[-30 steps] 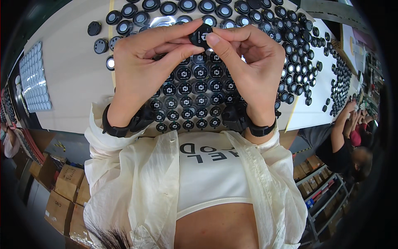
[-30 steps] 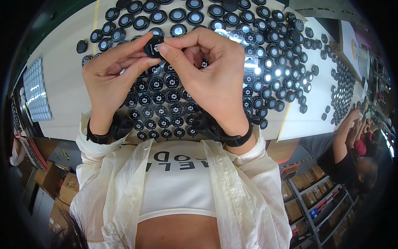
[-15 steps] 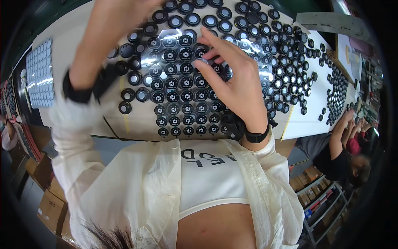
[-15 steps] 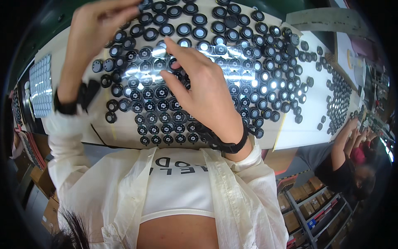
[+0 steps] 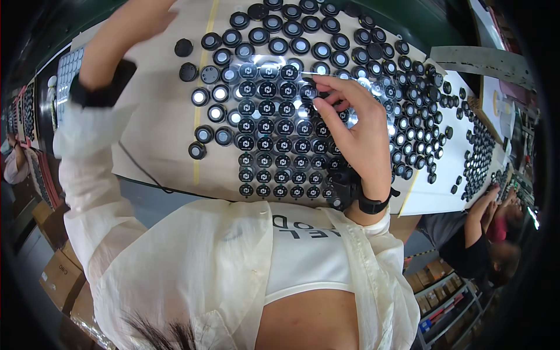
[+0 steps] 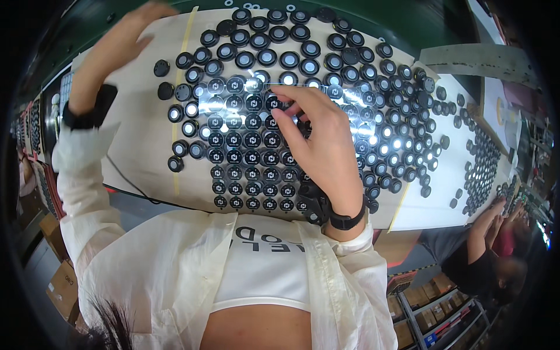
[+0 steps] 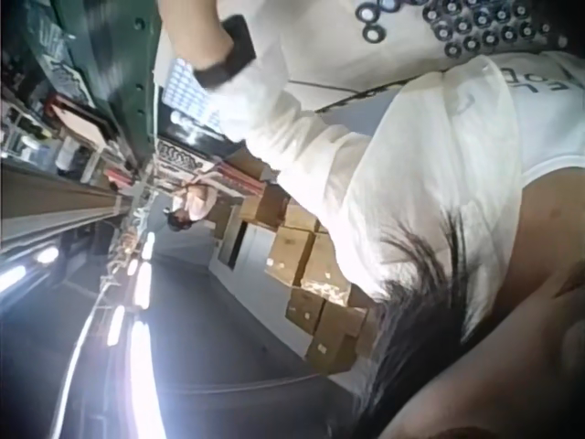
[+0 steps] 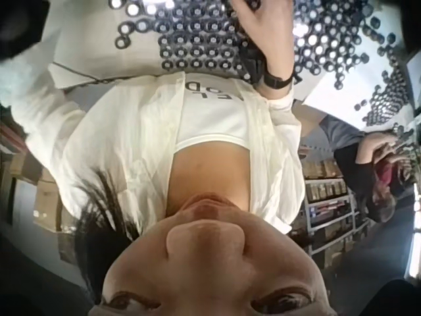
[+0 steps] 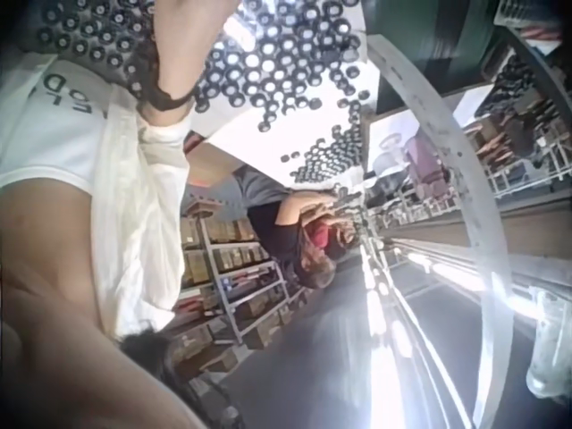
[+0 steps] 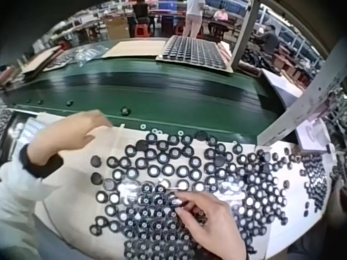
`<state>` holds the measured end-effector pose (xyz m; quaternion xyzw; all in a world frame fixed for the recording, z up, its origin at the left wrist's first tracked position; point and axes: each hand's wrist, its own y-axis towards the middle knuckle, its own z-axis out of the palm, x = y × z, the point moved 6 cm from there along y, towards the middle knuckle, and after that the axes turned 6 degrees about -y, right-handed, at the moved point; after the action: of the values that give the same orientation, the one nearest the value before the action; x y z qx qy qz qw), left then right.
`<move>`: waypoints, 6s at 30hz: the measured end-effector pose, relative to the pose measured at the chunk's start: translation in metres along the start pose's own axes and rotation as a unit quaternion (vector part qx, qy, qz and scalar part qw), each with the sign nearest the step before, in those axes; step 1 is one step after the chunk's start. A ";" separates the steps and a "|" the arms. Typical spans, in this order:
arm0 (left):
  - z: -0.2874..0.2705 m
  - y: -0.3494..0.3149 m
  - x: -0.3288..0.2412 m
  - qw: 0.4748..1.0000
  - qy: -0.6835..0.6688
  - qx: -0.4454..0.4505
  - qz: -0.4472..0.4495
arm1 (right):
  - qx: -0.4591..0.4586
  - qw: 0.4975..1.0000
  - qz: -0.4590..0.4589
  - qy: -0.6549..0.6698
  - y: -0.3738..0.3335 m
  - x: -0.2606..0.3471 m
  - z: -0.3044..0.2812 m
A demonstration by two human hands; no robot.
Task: Inspecting and arranging small circular electronic components at a manual workstation.
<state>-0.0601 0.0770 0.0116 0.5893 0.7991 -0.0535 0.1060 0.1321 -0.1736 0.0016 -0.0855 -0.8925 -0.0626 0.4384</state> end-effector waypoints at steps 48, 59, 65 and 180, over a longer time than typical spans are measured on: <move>0.052 -0.024 -0.112 0.907 -0.415 -0.047 -0.054 | 0.058 0.994 -0.001 0.098 0.031 0.019 0.018; 0.054 -0.017 -0.148 0.665 -0.728 -0.100 -0.138 | -0.023 0.911 0.097 0.399 0.011 0.006 0.017; 0.058 -0.020 -0.149 0.717 -0.651 -0.178 -0.172 | -0.040 0.927 0.100 0.359 0.009 0.004 0.016; 0.070 -0.051 -0.124 0.967 -0.205 -0.056 -0.141 | 0.190 0.954 -0.108 -0.204 0.096 0.016 0.071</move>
<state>-0.0657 -0.0688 -0.0298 0.4401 0.8371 -0.1428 0.2919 0.0875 -0.0653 -0.0255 0.0852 -0.9623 0.0800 0.2456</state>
